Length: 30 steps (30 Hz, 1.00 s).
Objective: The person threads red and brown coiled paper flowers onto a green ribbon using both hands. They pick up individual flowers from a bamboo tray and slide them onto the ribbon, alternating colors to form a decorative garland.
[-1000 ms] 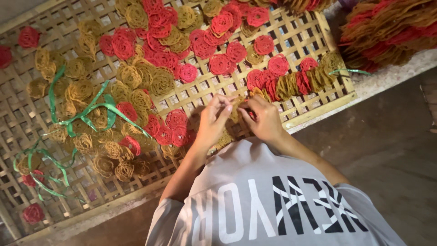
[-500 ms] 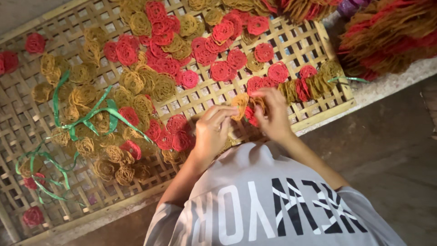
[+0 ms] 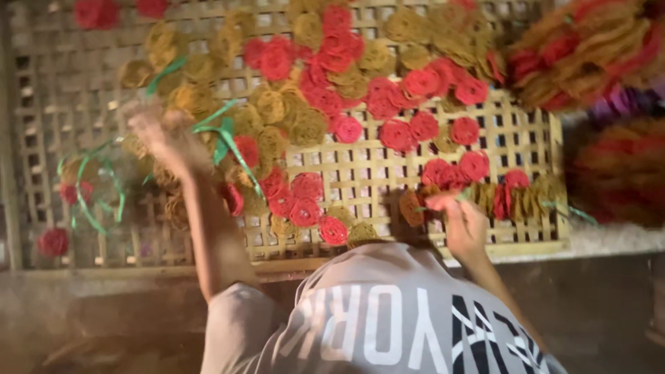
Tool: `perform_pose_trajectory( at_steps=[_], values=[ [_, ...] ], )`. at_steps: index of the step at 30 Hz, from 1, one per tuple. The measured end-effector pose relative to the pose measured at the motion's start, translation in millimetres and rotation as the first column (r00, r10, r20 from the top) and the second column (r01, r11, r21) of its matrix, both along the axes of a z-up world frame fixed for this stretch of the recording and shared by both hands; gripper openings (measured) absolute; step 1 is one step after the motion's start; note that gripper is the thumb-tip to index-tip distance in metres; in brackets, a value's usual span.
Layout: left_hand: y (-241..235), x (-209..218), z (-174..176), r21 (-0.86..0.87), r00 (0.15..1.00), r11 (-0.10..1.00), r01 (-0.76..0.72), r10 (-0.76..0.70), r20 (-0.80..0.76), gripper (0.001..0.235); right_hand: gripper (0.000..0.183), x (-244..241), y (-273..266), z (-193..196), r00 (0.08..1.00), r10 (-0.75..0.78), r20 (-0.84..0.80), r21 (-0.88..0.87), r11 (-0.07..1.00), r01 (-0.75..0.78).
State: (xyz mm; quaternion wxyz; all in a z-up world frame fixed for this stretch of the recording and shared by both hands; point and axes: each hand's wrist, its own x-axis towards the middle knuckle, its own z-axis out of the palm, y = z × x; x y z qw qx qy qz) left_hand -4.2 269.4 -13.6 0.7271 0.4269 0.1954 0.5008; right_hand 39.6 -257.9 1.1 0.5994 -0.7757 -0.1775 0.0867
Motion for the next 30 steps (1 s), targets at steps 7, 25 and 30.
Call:
perform_pose_trajectory(
  at_steps=[7,25,30],
  values=[
    [63,-84,-52,0.498,0.083,0.841,0.213,0.492,-0.867,0.041,0.03,13,-2,3,0.998,-0.066,0.006,0.047,0.997,0.065],
    [-207,82,-33,0.598,0.507,0.41,0.689,0.316,-0.801,0.076,0.031,6,40,11,0.997,-0.047,0.054,0.145,0.989,0.039],
    [-213,106,-55,0.727,0.795,0.463,0.507,0.075,-0.602,0.021,0.032,6,36,11,0.996,-0.068,0.064,0.112,0.992,0.06]
  ],
)
